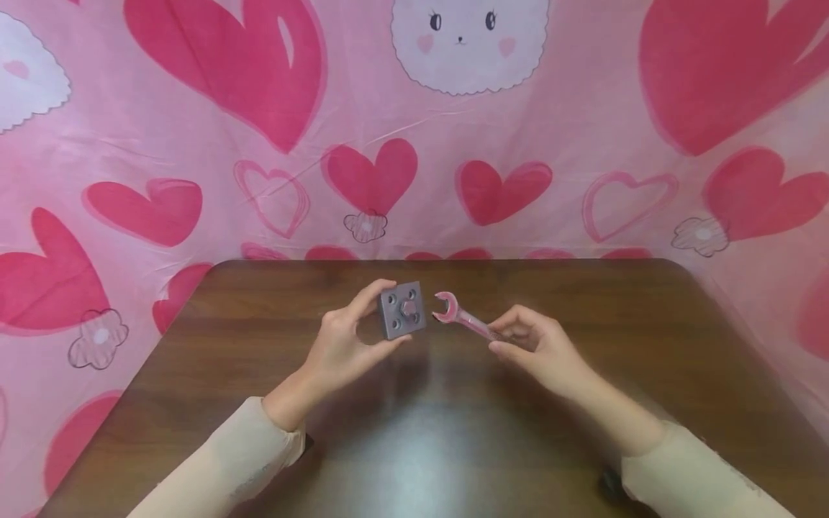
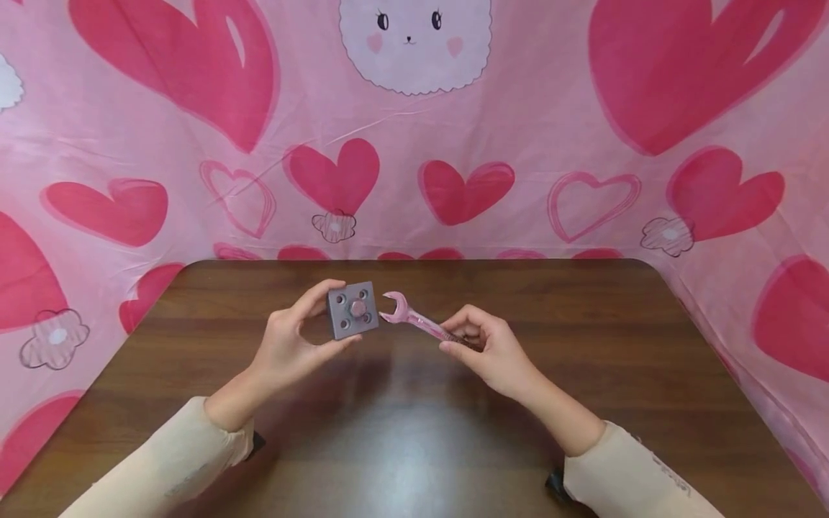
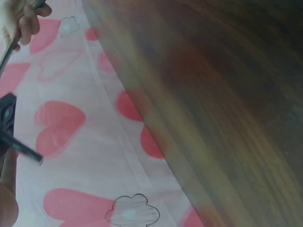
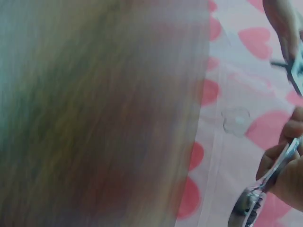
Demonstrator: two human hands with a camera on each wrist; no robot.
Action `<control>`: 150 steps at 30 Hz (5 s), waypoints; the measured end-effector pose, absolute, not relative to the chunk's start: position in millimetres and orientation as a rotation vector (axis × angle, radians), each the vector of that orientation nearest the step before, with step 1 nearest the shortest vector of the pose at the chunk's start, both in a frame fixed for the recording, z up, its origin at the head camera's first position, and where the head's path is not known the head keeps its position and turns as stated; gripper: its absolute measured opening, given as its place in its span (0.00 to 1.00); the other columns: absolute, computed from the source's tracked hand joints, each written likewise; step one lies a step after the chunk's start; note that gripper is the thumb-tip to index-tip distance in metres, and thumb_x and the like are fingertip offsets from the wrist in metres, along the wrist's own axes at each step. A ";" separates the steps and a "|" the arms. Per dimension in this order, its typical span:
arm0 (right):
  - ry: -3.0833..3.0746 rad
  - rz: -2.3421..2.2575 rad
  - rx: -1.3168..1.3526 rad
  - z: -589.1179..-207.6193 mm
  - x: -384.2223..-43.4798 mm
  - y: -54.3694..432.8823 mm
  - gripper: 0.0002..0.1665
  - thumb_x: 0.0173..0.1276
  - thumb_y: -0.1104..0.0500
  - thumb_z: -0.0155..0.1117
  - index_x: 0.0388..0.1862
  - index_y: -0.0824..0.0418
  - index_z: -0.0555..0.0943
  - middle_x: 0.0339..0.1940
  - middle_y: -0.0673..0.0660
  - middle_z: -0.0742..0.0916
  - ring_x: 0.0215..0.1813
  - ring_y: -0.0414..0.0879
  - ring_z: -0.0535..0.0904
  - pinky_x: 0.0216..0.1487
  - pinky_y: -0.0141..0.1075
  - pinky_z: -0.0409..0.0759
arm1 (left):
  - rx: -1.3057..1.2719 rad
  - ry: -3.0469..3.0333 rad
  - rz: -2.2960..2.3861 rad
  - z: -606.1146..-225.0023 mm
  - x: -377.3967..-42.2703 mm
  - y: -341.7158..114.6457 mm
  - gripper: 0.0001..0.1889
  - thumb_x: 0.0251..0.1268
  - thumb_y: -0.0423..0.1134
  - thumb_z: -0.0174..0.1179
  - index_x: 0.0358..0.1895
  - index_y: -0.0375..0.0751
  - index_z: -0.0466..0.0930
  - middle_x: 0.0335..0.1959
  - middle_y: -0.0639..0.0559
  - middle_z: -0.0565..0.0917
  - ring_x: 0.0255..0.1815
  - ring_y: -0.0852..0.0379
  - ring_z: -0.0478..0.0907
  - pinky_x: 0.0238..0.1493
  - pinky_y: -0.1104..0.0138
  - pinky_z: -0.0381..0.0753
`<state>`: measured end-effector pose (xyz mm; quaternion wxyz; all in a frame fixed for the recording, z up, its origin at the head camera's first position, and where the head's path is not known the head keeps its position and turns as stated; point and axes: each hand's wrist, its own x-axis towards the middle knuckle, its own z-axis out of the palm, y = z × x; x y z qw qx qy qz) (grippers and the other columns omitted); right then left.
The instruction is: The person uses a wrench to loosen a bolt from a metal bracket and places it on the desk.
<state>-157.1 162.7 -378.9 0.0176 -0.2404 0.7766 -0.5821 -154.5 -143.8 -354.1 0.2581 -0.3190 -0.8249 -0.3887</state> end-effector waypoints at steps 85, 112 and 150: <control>2.428 -1.667 -0.826 -348.5 -197.1 175.9 0.12 0.60 0.67 0.72 0.42 0.71 0.83 0.34 0.53 0.91 0.34 0.41 0.85 0.35 0.32 0.84 | -0.969 -2.340 -1.240 -334.7 -163.0 -135.5 0.40 0.41 0.32 0.80 0.63 0.40 0.73 0.48 0.46 0.89 0.48 0.56 0.87 0.51 0.57 0.85; 2.259 -1.968 -0.524 -365.5 -165.4 94.3 0.10 0.65 0.66 0.68 0.42 0.69 0.78 0.21 0.47 0.85 0.20 0.39 0.72 0.17 0.29 0.67 | -0.603 -1.954 -1.236 -363.4 -164.0 -125.6 0.39 0.43 0.29 0.79 0.63 0.34 0.71 0.48 0.42 0.88 0.49 0.53 0.87 0.52 0.63 0.85; 2.235 -1.299 -1.164 -366.8 -225.4 141.3 0.08 0.59 0.65 0.74 0.36 0.58 0.86 0.32 0.53 0.88 0.34 0.42 0.82 0.38 0.37 0.86 | -1.322 -2.678 -1.598 -349.3 -149.7 -163.1 0.37 0.48 0.32 0.77 0.64 0.41 0.70 0.49 0.46 0.88 0.45 0.62 0.87 0.49 0.70 0.86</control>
